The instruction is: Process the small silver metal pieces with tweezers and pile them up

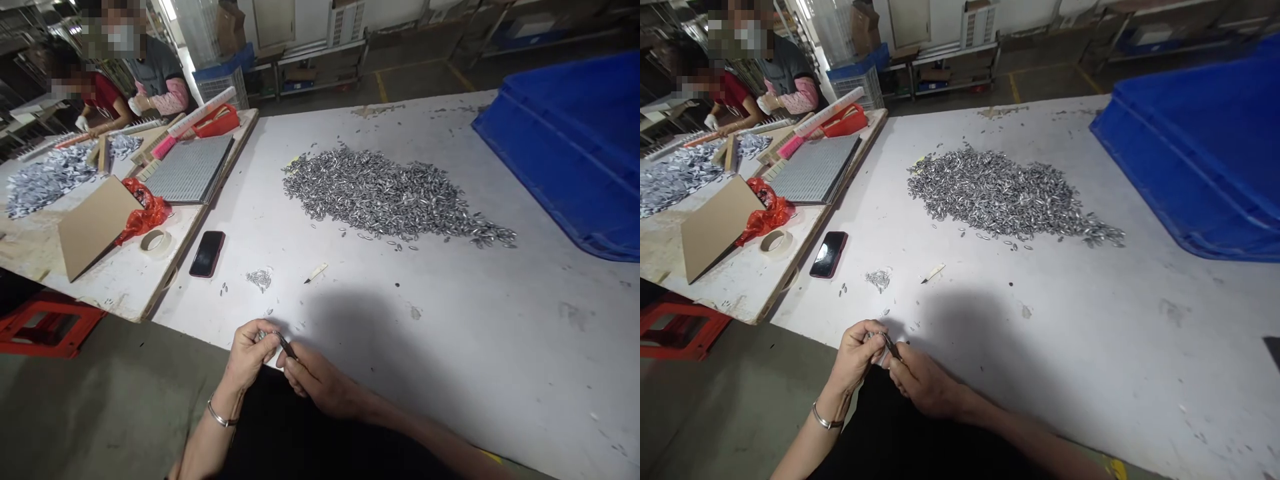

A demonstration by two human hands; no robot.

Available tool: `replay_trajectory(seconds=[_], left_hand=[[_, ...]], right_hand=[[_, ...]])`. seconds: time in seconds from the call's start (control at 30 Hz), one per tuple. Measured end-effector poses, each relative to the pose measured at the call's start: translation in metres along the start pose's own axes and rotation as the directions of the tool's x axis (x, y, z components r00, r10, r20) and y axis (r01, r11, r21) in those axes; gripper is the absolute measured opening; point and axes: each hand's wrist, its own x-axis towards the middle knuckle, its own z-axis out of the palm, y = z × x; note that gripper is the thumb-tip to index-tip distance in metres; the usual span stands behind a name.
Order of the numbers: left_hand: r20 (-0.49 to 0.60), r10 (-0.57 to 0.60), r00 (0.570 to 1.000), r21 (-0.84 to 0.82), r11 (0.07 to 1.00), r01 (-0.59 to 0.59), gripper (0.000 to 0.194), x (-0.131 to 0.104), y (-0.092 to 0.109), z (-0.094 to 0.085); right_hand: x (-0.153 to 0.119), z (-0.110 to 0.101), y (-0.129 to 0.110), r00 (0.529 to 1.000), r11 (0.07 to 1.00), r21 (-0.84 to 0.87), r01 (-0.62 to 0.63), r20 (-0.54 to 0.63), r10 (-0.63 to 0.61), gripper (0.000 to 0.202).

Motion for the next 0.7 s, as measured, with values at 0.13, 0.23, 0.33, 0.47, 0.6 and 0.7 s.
replay_trajectory(seconds=[0.13,0.23,0.33,0.47,0.6,0.7], left_hand=[[0.081,0.062,0.995,0.183,0.98,-0.075,0.04,-0.008,0.007,0.009],[0.105,0.148,0.983,0.378,0.909,-0.178,0.035,-0.013,0.013,0.013],[0.189,0.201,0.961,0.55,0.79,-0.273,0.032,-0.013,0.02,0.01],[0.38,0.114,0.918,0.654,0.669,-0.354,0.028,-0.013,0.032,-0.002],[0.493,0.039,0.869,0.675,0.614,-0.41,0.027,-0.013,0.042,-0.009],[0.511,0.021,0.859,0.674,0.611,-0.416,0.026,-0.014,0.046,-0.012]], right_hand=[[0.0,-0.002,0.001,1.0,0.999,0.041,-0.026,0.011,0.026,0.044],[-0.002,-0.002,0.006,0.999,0.998,0.057,-0.037,0.036,0.035,0.045],[-0.006,-0.002,0.011,0.996,0.993,0.097,-0.067,0.065,0.061,0.046],[-0.012,-0.004,0.014,0.984,0.989,0.098,-0.112,0.147,0.097,0.046],[-0.014,-0.008,0.01,0.971,0.989,0.028,-0.147,0.196,0.138,0.05],[-0.013,-0.009,0.007,0.962,0.987,-0.015,-0.161,0.222,0.16,0.051]])
